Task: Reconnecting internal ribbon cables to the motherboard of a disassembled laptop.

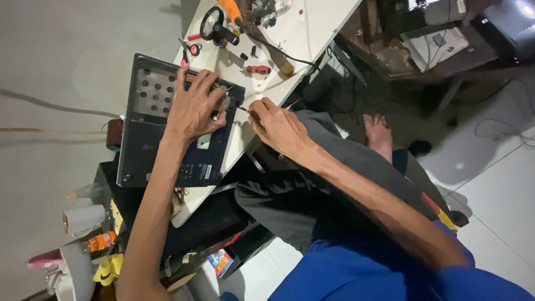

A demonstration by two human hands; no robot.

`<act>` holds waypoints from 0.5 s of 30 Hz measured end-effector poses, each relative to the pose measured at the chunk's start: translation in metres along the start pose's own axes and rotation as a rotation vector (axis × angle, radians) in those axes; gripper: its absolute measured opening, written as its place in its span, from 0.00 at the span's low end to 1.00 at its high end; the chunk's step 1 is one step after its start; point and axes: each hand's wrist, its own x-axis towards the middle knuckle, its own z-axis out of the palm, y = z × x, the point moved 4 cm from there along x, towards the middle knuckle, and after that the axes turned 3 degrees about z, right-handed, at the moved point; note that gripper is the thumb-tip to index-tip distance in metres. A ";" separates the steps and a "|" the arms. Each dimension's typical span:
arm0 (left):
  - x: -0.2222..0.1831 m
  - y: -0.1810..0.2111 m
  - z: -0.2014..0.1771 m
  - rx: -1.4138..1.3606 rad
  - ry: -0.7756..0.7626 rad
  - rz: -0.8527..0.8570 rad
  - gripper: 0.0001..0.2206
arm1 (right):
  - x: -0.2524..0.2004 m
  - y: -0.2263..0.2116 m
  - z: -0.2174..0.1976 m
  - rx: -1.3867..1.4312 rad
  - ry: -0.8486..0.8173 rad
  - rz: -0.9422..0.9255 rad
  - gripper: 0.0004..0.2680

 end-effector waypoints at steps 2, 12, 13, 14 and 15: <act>0.001 0.001 -0.002 0.008 -0.005 0.000 0.17 | 0.001 0.005 0.004 -0.026 0.008 -0.007 0.05; 0.002 0.001 -0.005 0.036 -0.129 -0.037 0.16 | 0.001 0.004 -0.005 -0.062 0.000 -0.051 0.05; 0.002 0.002 -0.005 0.036 -0.131 -0.037 0.16 | 0.001 0.003 -0.005 -0.059 0.000 -0.050 0.05; 0.002 0.002 -0.005 0.028 -0.144 -0.045 0.16 | 0.001 0.002 -0.005 -0.063 0.002 -0.049 0.05; 0.003 0.002 -0.005 0.020 -0.157 -0.054 0.16 | 0.002 0.001 -0.006 -0.067 0.005 -0.048 0.04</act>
